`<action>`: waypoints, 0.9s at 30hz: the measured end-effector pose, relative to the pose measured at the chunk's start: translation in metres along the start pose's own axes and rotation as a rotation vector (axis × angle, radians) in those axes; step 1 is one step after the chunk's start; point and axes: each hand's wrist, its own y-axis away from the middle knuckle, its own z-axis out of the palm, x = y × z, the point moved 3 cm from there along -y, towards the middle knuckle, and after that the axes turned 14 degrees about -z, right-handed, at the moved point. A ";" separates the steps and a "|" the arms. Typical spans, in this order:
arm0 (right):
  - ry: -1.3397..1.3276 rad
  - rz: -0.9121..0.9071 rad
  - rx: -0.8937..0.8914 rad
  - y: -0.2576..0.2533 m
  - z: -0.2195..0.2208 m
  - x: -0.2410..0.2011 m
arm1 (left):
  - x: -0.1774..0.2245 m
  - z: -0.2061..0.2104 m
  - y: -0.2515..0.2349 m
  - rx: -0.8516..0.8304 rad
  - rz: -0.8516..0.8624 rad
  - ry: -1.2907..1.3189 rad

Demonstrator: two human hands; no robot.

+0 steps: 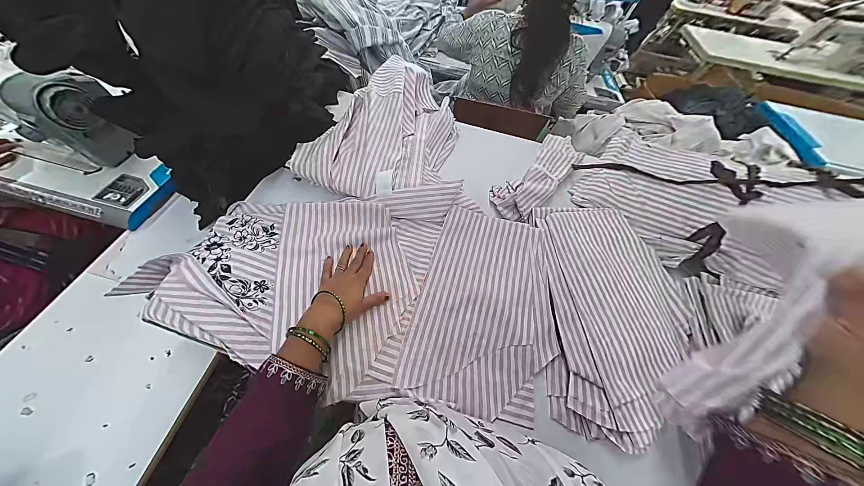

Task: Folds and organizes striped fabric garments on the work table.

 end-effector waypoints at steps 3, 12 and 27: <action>-0.230 -0.201 -0.301 0.010 0.107 -0.052 | 0.000 0.002 -0.007 0.038 -0.037 -0.020; -0.122 -0.250 -1.425 0.157 0.271 -0.126 | -0.003 0.007 -0.007 0.098 -0.040 -0.006; -0.174 -0.399 -1.279 0.178 0.236 -0.117 | 0.058 -0.001 -0.047 -0.005 0.194 -0.147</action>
